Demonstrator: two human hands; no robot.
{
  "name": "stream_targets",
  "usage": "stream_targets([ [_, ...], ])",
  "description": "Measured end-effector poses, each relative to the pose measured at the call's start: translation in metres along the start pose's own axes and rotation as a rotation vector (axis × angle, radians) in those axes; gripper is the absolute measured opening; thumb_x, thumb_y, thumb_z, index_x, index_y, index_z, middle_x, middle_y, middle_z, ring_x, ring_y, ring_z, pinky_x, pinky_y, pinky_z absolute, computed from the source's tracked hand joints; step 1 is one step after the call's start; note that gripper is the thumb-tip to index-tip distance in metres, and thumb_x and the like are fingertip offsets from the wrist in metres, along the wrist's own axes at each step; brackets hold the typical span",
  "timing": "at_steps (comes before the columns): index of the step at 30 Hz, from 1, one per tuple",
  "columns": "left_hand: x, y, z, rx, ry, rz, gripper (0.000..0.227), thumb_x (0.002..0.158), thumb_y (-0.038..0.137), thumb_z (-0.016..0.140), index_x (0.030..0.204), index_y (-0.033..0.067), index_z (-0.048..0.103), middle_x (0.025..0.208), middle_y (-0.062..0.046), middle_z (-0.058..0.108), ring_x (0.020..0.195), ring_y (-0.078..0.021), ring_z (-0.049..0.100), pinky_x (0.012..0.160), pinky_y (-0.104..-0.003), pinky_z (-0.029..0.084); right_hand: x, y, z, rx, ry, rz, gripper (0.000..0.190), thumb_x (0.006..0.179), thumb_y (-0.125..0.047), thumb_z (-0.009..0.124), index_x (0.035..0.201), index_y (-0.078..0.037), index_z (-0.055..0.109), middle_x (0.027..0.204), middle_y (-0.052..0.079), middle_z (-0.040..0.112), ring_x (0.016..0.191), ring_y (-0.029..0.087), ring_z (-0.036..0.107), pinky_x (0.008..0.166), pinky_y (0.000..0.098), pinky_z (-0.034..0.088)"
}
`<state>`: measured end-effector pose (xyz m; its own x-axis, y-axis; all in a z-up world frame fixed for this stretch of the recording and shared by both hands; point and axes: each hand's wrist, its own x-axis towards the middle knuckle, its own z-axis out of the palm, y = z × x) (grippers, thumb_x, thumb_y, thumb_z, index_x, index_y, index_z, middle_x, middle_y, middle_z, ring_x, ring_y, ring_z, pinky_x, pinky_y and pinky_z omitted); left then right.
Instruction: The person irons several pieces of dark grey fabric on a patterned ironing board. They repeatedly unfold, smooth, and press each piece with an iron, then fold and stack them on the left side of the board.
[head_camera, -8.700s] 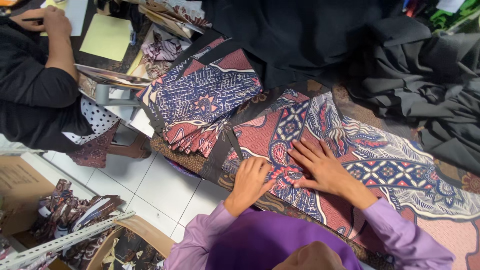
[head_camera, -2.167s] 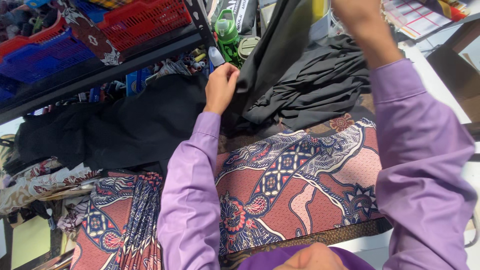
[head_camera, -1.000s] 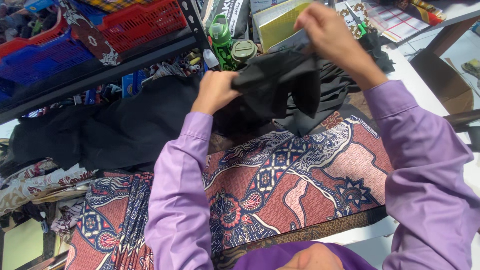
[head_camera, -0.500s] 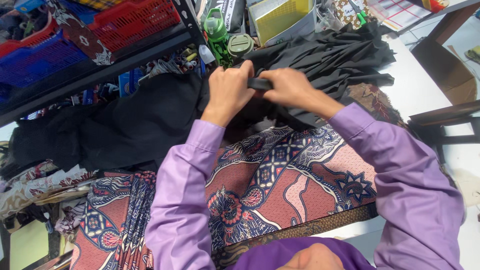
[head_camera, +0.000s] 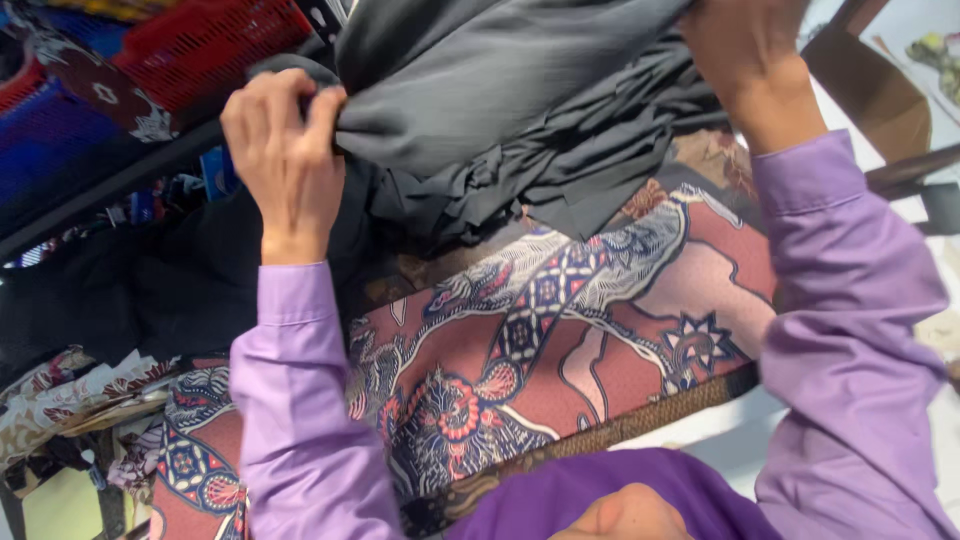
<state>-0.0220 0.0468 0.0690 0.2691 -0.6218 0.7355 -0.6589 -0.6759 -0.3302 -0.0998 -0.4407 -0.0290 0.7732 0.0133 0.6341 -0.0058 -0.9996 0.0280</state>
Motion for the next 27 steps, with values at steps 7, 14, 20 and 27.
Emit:
stream_targets([
  [7, -0.085, -0.021, -0.065, -1.005, -0.717, -0.660, 0.013, 0.097, 0.010, 0.070, 0.102, -0.0007, 0.064, 0.089, -0.005, 0.055, 0.087, -0.0127, 0.050, 0.081, -0.031, 0.043, -0.087, -0.015, -0.036, 0.645, -0.735, 0.217, 0.035, 0.090, -0.015, 0.062, 0.123, -0.008, 0.071, 0.086, 0.009, 0.070, 0.072, 0.024, 0.067, 0.069, 0.0357, 0.053],
  [14, -0.141, -0.028, -0.096, -1.124, -0.740, -0.919, 0.016, 0.089, 0.009, 0.069, 0.102, -0.0012, 0.069, 0.085, 0.003, 0.064, 0.081, -0.0044, 0.054, 0.073, -0.021, 0.043, -0.208, -0.027, -0.080, 1.368, -0.985, 0.794, 0.035, 0.093, -0.021, 0.069, 0.118, 0.002, 0.076, 0.089, 0.007, 0.073, 0.074, 0.010, 0.059, 0.063, 0.0283, 0.048],
  [20, -0.145, 0.040, -0.062, -0.514, -0.550, -0.523, 0.049, 0.081, 0.018, 0.076, 0.124, -0.0024, 0.066, 0.106, -0.017, 0.066, 0.096, -0.0285, 0.061, 0.085, -0.039, 0.048, -0.274, -0.086, -0.048, 1.714, -0.819, 1.248, 0.045, 0.100, -0.034, 0.061, 0.124, 0.004, 0.065, 0.104, 0.007, 0.073, 0.082, 0.012, 0.067, 0.071, 0.0298, 0.057],
  [27, -0.193, 0.166, -0.090, -1.205, -0.803, -0.734, 0.037, 0.087, 0.016, 0.074, 0.122, 0.0029, 0.069, 0.111, -0.013, 0.067, 0.100, -0.0239, 0.070, 0.088, -0.034, 0.056, -0.290, -0.143, -0.053, 1.838, -0.691, 1.212, 0.070, 0.083, -0.014, 0.077, 0.146, 0.002, 0.051, 0.116, 0.010, 0.067, 0.091, 0.019, 0.067, 0.077, 0.0354, 0.059],
])
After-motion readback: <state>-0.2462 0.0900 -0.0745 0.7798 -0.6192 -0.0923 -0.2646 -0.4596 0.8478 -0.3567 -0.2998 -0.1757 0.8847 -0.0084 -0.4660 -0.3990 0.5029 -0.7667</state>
